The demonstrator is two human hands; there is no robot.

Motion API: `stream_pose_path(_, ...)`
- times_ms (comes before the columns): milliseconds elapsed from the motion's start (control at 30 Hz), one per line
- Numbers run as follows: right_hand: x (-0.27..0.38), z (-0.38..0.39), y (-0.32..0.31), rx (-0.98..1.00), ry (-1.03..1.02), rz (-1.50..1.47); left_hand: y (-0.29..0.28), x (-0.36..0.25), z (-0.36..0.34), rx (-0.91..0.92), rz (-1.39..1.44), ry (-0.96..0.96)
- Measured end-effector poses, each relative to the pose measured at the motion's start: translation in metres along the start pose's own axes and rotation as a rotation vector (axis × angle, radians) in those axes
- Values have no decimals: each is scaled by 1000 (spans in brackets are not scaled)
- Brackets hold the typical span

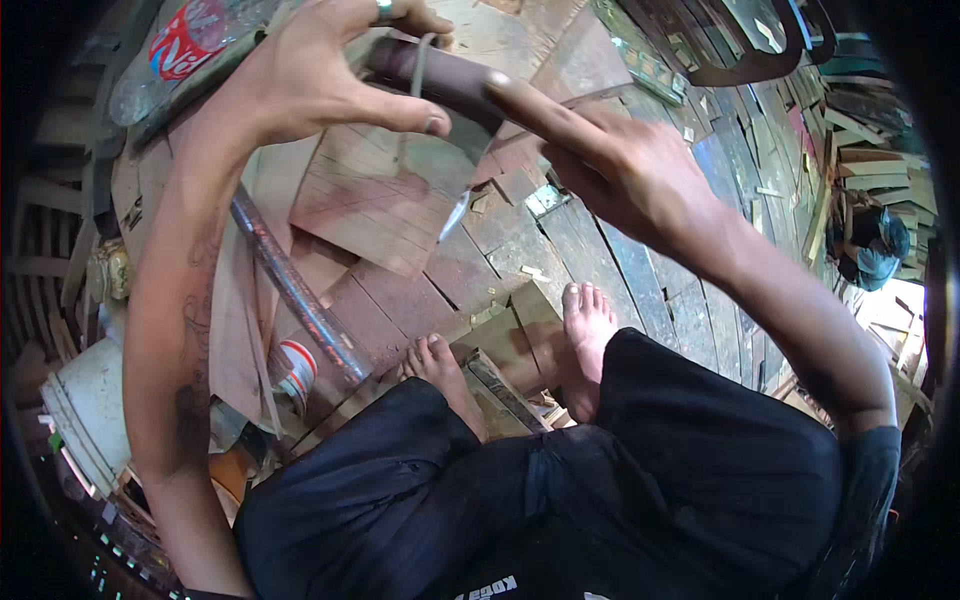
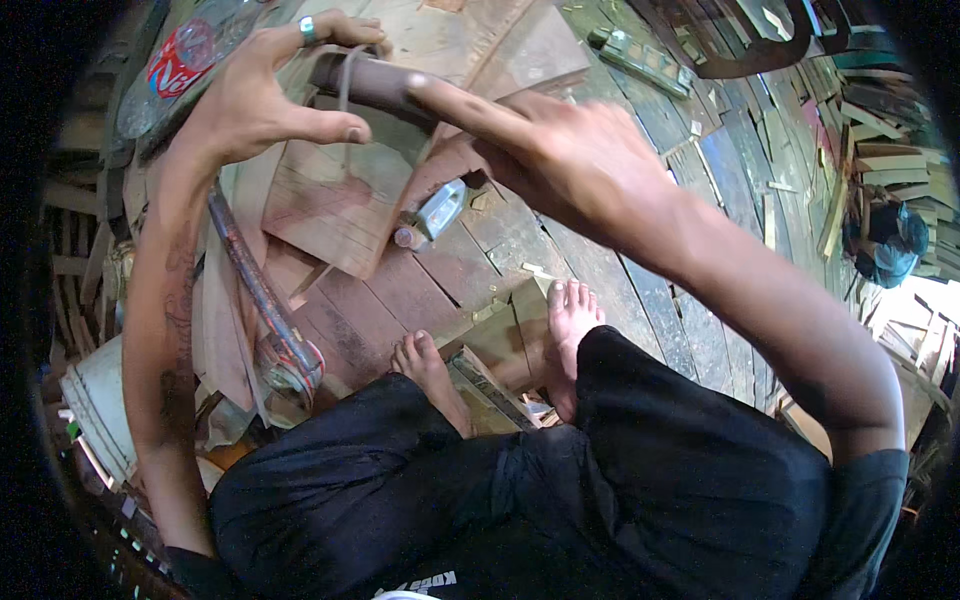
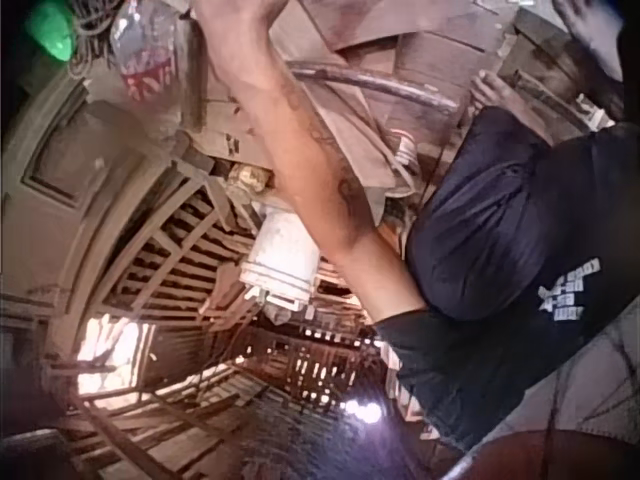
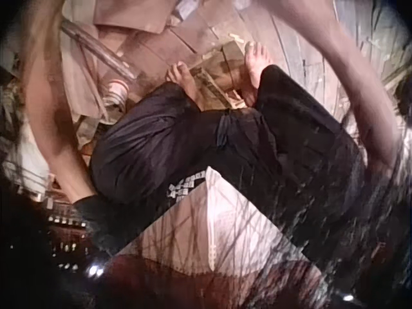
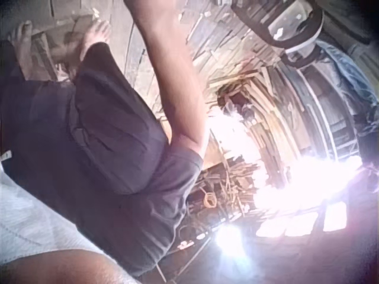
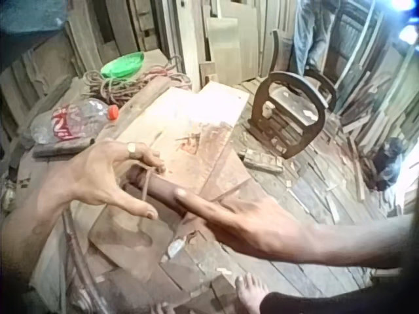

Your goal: The person sits on the floor and uses a chisel and a wooden mallet to carve a small piece of wood. They repeatedly strike the chisel to shape the wood, occasionally pausing to adjust the tool or inspect the carved area.

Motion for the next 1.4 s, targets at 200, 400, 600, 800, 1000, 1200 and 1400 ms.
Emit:
stream_pose_path(200, -1, -11, 1, 95, 17, 43, -3, -11, -1, -54, -70, 8)
stream_pose_path(400, 1, 15, -3, 202, 142, 40, -2, -12, -3, -92, -294, 153)
stream_pose_path(600, -1, -19, 5, 45, -9, 1, -2, -1, -1, -88, -218, 99)
stream_pose_path(800, 0, -17, -2, 44, 1, 48, -2, -12, -3, -74, -284, 127)
stream_pose_path(1000, -1, 5, -9, 76, 72, 29, 0, -12, -5, -103, -269, 161)
stream_pose_path(1200, -1, -21, 2, 52, -47, -1, -6, 1, 1, -89, -203, 50)
stream_pose_path(1400, -5, -17, 1, 76, -22, -7, -2, -8, -4, -65, -220, 54)
Point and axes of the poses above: each hand's wrist, its own z-axis away from the middle knuckle, its own y-axis out of the palm, x = y × z, the point moved 9 cm from there along -z, towards the middle knuckle, and after that the axes turned 4 degrees about -y, right-handed, at the moved point
